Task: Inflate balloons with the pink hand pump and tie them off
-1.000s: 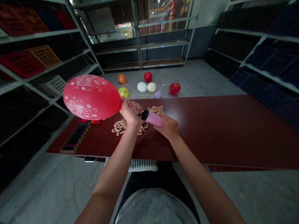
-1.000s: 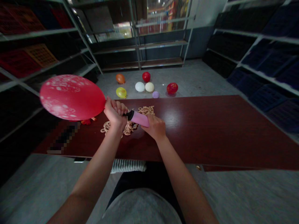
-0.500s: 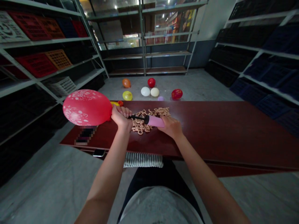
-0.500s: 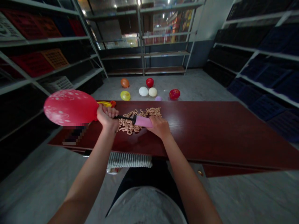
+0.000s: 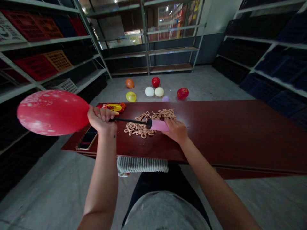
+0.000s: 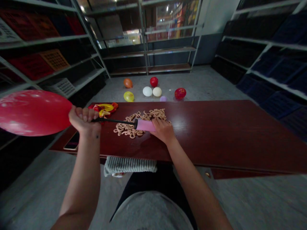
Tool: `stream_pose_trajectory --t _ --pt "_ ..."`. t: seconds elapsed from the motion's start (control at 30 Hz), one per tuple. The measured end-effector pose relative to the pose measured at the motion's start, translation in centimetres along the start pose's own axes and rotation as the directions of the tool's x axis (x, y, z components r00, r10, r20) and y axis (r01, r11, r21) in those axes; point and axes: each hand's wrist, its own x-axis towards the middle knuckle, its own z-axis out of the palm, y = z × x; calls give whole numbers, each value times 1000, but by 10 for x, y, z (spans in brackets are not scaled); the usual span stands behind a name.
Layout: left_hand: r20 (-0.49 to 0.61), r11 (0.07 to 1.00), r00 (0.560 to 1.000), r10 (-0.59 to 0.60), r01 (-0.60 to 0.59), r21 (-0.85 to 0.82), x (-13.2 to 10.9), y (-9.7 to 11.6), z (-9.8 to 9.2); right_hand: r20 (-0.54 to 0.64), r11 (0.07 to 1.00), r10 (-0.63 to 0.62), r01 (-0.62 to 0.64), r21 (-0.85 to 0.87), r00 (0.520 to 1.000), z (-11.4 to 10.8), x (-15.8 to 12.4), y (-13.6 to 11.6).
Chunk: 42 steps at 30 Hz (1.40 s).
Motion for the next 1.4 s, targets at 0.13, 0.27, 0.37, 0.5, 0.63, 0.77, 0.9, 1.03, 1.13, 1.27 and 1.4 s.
stream_pose_trajectory --t 0.13,0.27,0.37,0.5,0.63,0.77,0.9,1.03,1.13,1.27,1.4 --pt "9 1000 1000 18 -18 -1 -6 -20 21 -65 996 83 -82 17 994 -3 1 5" --pt "42 1000 999 -12 13 -26 -15 -50 45 -108 989 147 -144 38 983 -1 2 8" --pt "73 997 995 -66 69 -36 -30 -80 62 -113 980 197 -192 50 974 2 2 10" --pt "92 988 984 -150 151 -11 -52 -119 73 -88 967 250 -245 66 964 4 0 12" --pt "110 982 977 -183 187 -20 -57 -131 71 -28 962 263 -260 84 964 2 1 13" --pt "101 980 976 -191 195 -31 -53 -122 62 -38 966 245 -240 98 969 1 3 10" --pt "61 976 975 -213 215 -20 -51 -110 50 -47 981 169 -163 102 985 3 3 6" --pt "-17 978 979 -205 204 -53 -48 -97 34 -4 995 82 -81 56 997 1 2 4" --pt "-46 980 981 -189 185 -71 -44 -82 21 3 998 44 -44 33 999 -1 1 2" --pt "-50 987 989 -136 131 -92 -38 -61 5 0 1000 -15 15 5 1000 0 1 1" --pt "-58 990 994 -93 86 -110 -29 -38 -11 6 998 -60 60 -22 998 2 1 2"
